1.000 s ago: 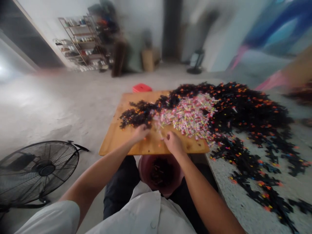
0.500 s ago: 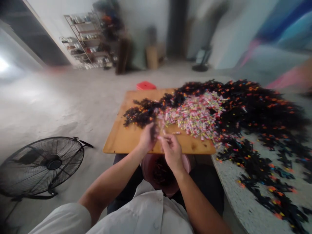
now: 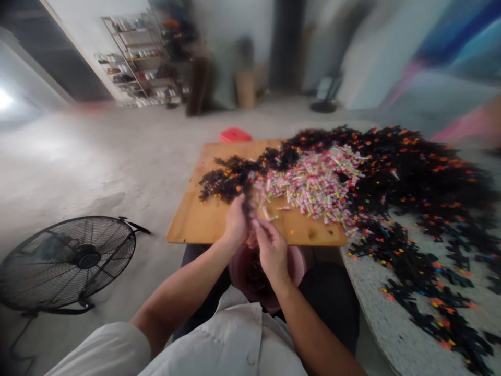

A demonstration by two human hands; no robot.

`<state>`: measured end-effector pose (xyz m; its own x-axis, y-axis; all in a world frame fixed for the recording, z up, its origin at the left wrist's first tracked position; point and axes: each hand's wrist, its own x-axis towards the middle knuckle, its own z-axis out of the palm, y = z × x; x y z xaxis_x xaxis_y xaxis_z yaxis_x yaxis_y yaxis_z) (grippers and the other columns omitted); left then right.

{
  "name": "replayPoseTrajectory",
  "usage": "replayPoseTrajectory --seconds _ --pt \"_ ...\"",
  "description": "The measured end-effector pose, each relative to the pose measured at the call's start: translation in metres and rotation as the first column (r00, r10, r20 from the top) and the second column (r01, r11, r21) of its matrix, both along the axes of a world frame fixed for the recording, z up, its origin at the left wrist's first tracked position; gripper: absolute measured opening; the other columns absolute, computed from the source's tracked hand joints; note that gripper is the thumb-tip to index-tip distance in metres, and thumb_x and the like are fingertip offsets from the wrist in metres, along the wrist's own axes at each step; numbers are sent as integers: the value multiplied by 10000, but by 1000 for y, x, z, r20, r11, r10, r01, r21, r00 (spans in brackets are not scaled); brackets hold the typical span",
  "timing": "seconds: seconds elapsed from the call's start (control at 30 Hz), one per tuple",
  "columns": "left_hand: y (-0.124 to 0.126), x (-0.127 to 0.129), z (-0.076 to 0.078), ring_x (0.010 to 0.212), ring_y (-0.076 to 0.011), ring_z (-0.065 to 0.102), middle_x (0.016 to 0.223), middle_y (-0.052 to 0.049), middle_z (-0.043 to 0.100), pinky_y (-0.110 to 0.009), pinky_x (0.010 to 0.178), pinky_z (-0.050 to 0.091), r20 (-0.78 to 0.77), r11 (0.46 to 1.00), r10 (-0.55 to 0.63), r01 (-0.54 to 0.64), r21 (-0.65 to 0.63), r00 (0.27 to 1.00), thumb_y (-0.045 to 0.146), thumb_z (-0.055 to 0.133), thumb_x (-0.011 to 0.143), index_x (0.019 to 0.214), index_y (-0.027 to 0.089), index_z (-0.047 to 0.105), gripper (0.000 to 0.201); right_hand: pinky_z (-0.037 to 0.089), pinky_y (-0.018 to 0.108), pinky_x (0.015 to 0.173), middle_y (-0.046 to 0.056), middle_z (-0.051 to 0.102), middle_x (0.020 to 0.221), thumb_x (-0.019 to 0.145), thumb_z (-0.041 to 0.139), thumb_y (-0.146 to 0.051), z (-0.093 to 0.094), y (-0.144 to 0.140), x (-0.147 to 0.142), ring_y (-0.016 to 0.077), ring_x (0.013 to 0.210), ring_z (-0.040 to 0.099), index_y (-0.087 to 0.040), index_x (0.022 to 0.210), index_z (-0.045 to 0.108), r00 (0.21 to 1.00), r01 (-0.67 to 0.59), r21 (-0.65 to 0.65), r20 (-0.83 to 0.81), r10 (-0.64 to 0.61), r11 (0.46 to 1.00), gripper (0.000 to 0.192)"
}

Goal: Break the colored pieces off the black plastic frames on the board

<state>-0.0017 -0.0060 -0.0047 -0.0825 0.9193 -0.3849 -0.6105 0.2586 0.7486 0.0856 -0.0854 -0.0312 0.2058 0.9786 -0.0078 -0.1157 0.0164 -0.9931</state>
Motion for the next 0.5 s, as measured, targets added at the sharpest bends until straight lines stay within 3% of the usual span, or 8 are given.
replayPoseTrajectory --seconds 0.13,0.33,0.5 --pt "-4 0 9 452 -77 450 640 30 552 -196 449 385 -85 1000 24 -23 10 996 513 581 959 872 197 542 330 586 321 563 50 766 830 901 721 -550 1 -1 -4 188 601 683 -196 1128 735 998 18 -21 -56 -19 1000 421" --pt "-12 0 27 502 -90 459 670 33 569 -213 485 370 -232 987 107 -75 142 967 364 536 1013 809 219 470 259 584 327 600 51 760 811 930 687 -536 6 -6 -5 194 609 675 -207 1124 738 994 30 23 103 -32 999 386" --pt "-17 0 26 497 -89 444 664 34 545 -220 486 358 -257 978 172 -134 158 951 381 541 1025 799 225 461 286 551 307 584 28 736 765 965 641 -494 7 -8 -5 179 578 640 -208 1147 735 977 -3 61 215 -10 998 352"
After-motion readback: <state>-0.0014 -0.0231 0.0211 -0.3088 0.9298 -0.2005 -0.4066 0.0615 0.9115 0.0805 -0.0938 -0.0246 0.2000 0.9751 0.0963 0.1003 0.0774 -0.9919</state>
